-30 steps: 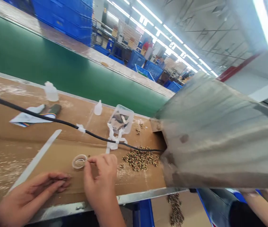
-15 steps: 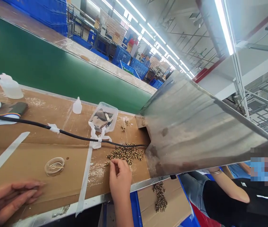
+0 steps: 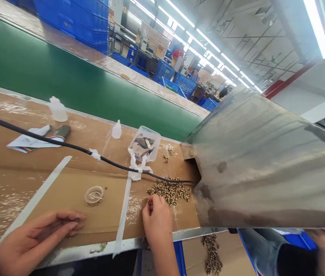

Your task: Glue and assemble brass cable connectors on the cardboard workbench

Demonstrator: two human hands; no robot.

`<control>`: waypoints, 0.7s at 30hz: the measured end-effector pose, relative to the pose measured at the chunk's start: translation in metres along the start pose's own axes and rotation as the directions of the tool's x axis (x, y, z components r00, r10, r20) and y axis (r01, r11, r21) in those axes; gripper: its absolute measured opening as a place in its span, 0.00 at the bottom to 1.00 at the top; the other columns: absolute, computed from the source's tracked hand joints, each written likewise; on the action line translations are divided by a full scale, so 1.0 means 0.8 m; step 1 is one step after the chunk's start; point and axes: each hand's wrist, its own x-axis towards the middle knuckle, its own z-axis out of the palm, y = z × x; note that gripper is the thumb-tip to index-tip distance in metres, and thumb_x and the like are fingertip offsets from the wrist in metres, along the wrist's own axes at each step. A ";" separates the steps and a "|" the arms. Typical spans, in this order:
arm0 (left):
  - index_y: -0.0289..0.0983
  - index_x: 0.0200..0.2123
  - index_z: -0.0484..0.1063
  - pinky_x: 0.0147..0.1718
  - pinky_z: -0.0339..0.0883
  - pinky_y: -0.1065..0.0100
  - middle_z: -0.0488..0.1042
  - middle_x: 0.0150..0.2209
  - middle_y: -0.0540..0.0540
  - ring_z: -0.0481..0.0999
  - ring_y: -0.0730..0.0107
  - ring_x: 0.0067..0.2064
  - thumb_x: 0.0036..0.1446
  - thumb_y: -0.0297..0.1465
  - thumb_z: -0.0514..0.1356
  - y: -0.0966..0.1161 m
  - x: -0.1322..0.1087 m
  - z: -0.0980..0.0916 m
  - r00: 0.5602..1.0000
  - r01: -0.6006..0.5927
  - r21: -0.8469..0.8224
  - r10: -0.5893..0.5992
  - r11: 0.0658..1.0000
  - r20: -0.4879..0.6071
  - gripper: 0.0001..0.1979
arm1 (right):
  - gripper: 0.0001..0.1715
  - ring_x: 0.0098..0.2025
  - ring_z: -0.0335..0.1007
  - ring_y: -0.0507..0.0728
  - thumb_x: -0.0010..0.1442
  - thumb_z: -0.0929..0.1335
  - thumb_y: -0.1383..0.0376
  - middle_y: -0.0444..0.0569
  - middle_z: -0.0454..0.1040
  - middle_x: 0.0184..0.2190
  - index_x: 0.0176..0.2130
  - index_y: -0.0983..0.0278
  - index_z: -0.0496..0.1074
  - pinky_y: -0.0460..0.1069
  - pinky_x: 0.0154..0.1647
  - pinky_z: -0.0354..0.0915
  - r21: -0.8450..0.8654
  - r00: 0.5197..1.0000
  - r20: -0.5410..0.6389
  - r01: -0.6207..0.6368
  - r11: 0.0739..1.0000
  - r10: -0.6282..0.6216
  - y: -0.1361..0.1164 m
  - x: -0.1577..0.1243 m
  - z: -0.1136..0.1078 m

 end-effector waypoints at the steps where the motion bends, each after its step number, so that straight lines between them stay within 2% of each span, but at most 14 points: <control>1: 0.39 0.38 0.74 0.38 0.77 0.71 0.80 0.37 0.45 0.81 0.61 0.37 0.54 0.48 0.62 0.005 -0.001 0.000 0.998 0.021 -0.030 -0.019 0.999 0.062 0.18 | 0.11 0.31 0.72 0.55 0.56 0.64 0.74 0.47 0.74 0.31 0.36 0.64 0.74 0.47 0.33 0.64 -0.008 1.000 0.010 0.009 1.000 -0.009 0.003 -0.001 0.000; 3: 0.39 0.40 0.74 0.38 0.77 0.71 0.79 0.37 0.45 0.81 0.62 0.38 0.57 0.48 0.59 0.013 -0.002 0.001 0.987 0.063 -0.077 -0.050 0.995 0.155 0.19 | 0.14 0.33 0.73 0.56 0.59 0.62 0.71 0.49 0.75 0.33 0.40 0.63 0.75 0.48 0.35 0.65 -0.013 0.998 0.015 0.058 0.998 -0.058 0.010 -0.002 0.003; 7: 0.39 0.40 0.73 0.43 0.76 0.70 0.78 0.40 0.44 0.80 0.62 0.42 0.57 0.48 0.59 0.015 -0.005 0.003 0.983 0.087 -0.101 -0.069 0.991 0.173 0.19 | 0.16 0.38 0.74 0.59 0.63 0.60 0.66 0.51 0.76 0.37 0.42 0.63 0.76 0.50 0.39 0.66 0.042 0.991 0.007 0.132 0.990 -0.132 0.026 -0.004 0.006; 11: 0.40 0.41 0.72 0.43 0.75 0.71 0.77 0.39 0.45 0.79 0.63 0.42 0.59 0.47 0.58 0.011 -0.005 0.002 0.980 0.062 -0.100 -0.042 0.993 0.195 0.17 | 0.14 0.40 0.74 0.59 0.63 0.63 0.62 0.52 0.77 0.38 0.40 0.62 0.76 0.51 0.41 0.67 0.231 0.996 0.041 0.064 0.971 -0.075 0.025 -0.008 0.001; 13: 0.40 0.42 0.71 0.41 0.76 0.71 0.77 0.39 0.46 0.79 0.64 0.41 0.60 0.46 0.57 0.009 -0.005 0.002 0.976 0.052 -0.082 -0.033 0.995 0.214 0.17 | 0.13 0.40 0.74 0.59 0.61 0.65 0.60 0.53 0.77 0.38 0.41 0.62 0.76 0.51 0.41 0.69 0.428 0.996 0.084 -0.021 0.903 -0.017 0.009 -0.015 0.001; 15: 0.40 0.42 0.71 0.40 0.76 0.71 0.77 0.38 0.46 0.79 0.64 0.40 0.61 0.46 0.56 0.008 -0.005 0.002 0.975 0.045 -0.063 -0.030 0.997 0.222 0.16 | 0.13 0.37 0.75 0.57 0.59 0.68 0.58 0.53 0.78 0.37 0.41 0.63 0.76 0.50 0.39 0.70 0.668 0.983 0.179 -0.146 0.730 0.033 -0.017 -0.026 0.006; 17: 0.40 0.42 0.71 0.40 0.76 0.71 0.77 0.39 0.46 0.79 0.65 0.39 0.61 0.46 0.56 0.008 -0.005 0.002 0.976 0.037 -0.039 -0.027 0.999 0.218 0.16 | 0.14 0.32 0.75 0.54 0.56 0.72 0.56 0.50 0.78 0.31 0.37 0.64 0.75 0.48 0.35 0.71 0.826 0.947 0.319 -0.301 0.478 0.045 -0.049 -0.038 0.014; 19: 0.40 0.43 0.71 0.40 0.76 0.71 0.77 0.40 0.46 0.79 0.65 0.40 0.61 0.45 0.56 0.008 -0.005 0.001 0.978 0.021 -0.006 -0.020 1.000 0.208 0.16 | 0.16 0.26 0.73 0.51 0.52 0.75 0.56 0.46 0.76 0.25 0.33 0.65 0.74 0.45 0.30 0.69 0.870 0.900 0.435 -0.427 0.246 0.026 -0.079 -0.049 0.023; 21: 0.40 0.43 0.71 0.40 0.76 0.70 0.77 0.39 0.46 0.79 0.64 0.40 0.62 0.44 0.55 0.009 -0.006 0.001 0.979 0.012 0.029 -0.017 1.000 0.202 0.15 | 0.17 0.24 0.72 0.49 0.49 0.77 0.56 0.45 0.76 0.22 0.31 0.65 0.73 0.43 0.28 0.68 0.858 0.862 0.507 -0.504 0.098 0.000 -0.100 -0.055 0.030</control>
